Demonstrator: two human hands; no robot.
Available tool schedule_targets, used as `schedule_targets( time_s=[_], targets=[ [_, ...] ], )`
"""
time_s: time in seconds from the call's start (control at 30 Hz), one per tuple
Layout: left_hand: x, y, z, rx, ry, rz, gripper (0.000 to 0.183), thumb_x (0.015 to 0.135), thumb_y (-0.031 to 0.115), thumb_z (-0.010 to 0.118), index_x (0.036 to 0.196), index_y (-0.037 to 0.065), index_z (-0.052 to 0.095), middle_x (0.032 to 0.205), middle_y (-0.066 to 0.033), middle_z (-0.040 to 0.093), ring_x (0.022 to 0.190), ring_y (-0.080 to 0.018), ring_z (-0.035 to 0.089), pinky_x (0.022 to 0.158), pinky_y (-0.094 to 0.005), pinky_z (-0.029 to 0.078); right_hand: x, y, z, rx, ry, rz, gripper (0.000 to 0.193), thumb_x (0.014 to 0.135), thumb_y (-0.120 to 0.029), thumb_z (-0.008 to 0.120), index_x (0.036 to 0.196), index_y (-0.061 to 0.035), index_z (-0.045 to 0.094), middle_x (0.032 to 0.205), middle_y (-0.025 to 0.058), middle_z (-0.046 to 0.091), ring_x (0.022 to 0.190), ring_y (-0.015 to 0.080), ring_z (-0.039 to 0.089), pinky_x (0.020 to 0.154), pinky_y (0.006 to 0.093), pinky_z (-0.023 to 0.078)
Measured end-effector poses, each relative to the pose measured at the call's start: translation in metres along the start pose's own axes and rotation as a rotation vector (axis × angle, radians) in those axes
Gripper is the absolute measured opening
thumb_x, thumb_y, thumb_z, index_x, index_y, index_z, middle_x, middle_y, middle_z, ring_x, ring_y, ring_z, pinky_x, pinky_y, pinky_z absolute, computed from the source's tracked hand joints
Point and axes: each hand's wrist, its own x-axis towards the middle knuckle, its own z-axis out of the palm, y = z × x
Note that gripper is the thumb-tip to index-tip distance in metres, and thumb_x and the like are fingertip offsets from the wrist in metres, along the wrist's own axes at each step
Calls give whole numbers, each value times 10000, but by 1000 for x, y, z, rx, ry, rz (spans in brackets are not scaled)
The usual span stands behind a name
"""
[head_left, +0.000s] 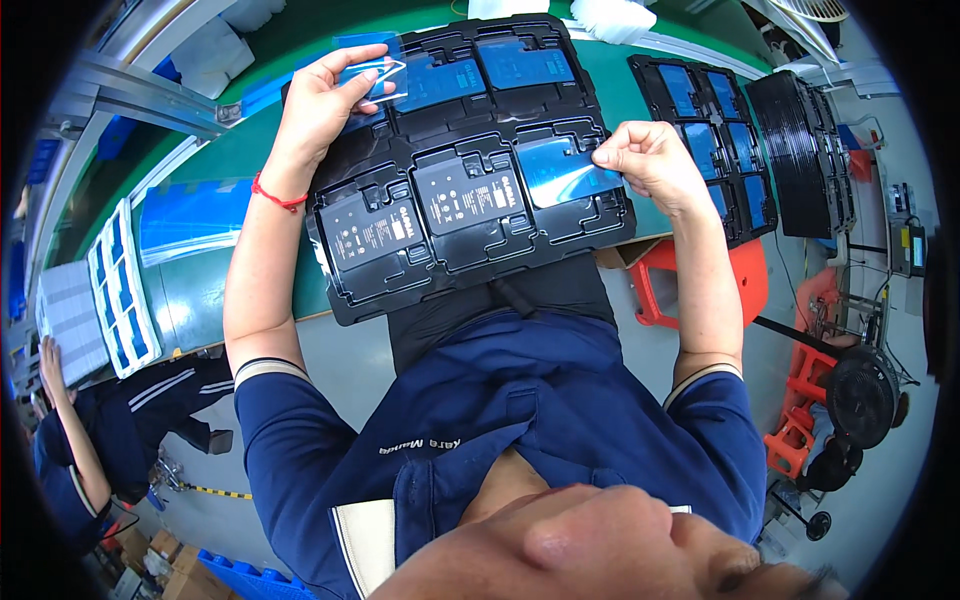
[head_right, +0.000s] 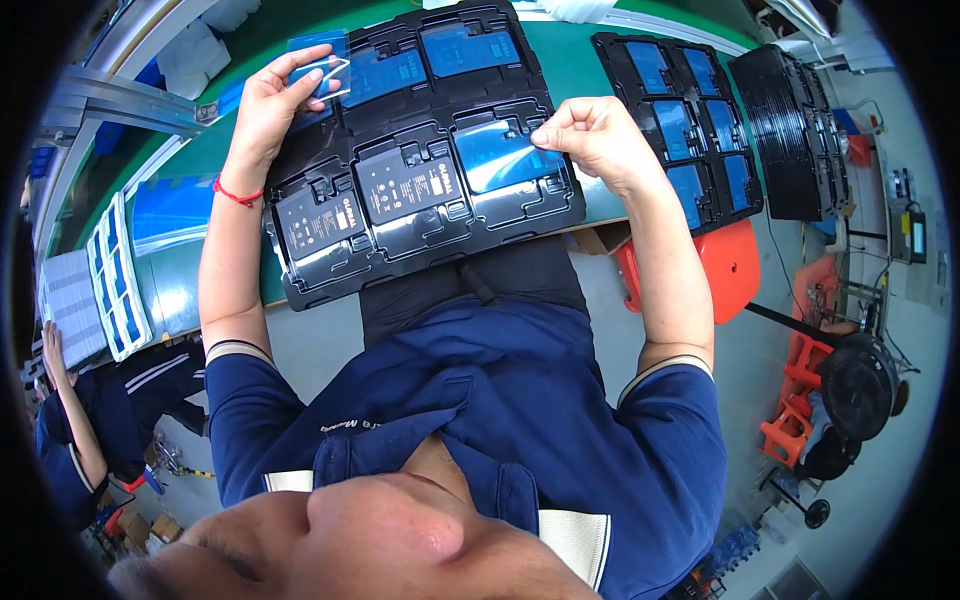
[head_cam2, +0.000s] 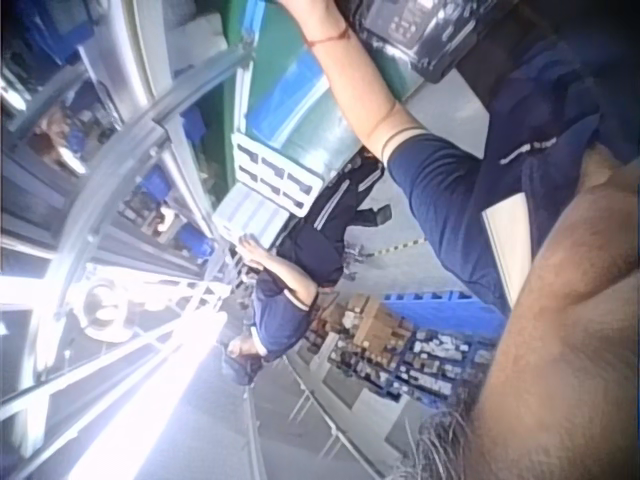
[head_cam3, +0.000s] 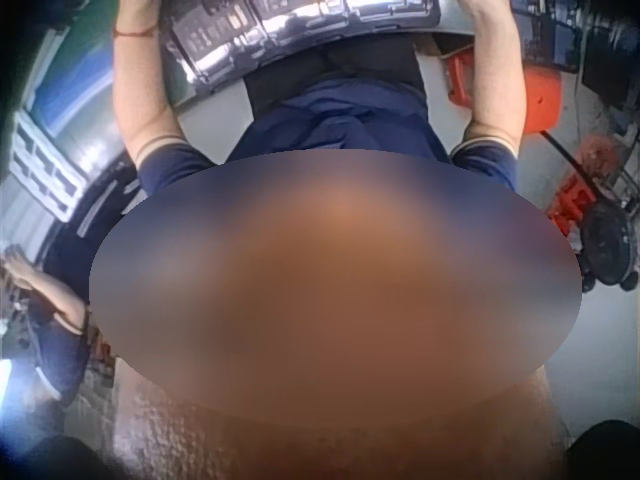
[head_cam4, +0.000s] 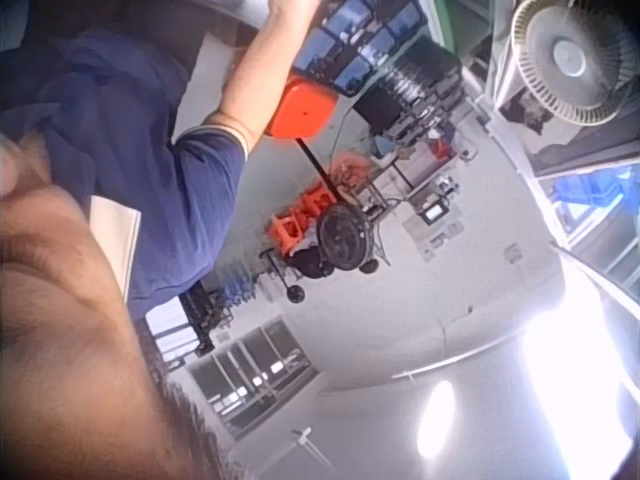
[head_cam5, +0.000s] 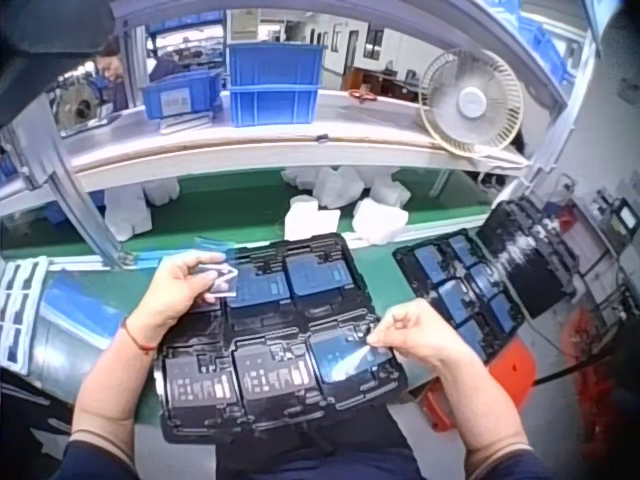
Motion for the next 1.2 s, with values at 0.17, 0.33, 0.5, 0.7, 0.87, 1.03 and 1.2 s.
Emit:
schedule_targets(
  time_s=[0.17,0.33,0.5,0.7,0.87,1.03,1.2],
  targets=[
    [0,0,0,13,1,-1,310,913,80,588,1222,57,595,1125,-82,645,912,-148,670,654,-188,512,-1,-3,2,-16,3,16,139,764,-126,770,752,-35,665,598,-18,606,442,-7,414,394,167,259],
    [0,-1,0,17,4,-5,307,915,83,586,1221,59,596,1129,-81,645,913,-144,668,655,-190,510,-1,-6,3,-25,2,25,131,765,-119,766,758,-33,668,619,-7,626,462,-7,439,408,163,279],
    [0,1,0,20,1,-7,306,915,84,588,1220,59,597,1126,-83,646,914,-144,668,657,-191,511,-2,-5,3,-25,-1,14,122,767,-112,763,759,-32,671,614,-10,623,454,-10,423,402,163,266],
    [0,2,1,20,9,-17,302,911,72,591,1213,60,603,1116,-86,647,913,-147,670,648,-189,514,-2,-9,5,-60,3,16,90,773,-63,740,765,-6,670,682,43,664,566,39,560,510,188,417],
    [0,2,2,25,22,-16,294,910,59,587,1203,61,610,1100,-85,649,902,-145,672,640,-184,516,-1,-10,8,-116,5,-20,67,783,-28,713,767,17,667,740,80,686,687,99,641,659,235,511],
    [0,1,1,16,25,-20,292,909,55,588,1200,59,611,1092,-85,652,902,-144,672,639,-184,516,-1,-6,11,-188,30,-63,74,779,-21,710,744,24,662,704,66,678,651,94,629,628,228,500],
    [0,1,1,13,24,-20,290,909,54,587,1199,55,610,1097,-89,655,904,-139,670,637,-183,513,0,-6,15,-478,108,-62,133,726,-88,757,723,6,662,623,67,650,594,103,611,578,239,479]
  ],
)
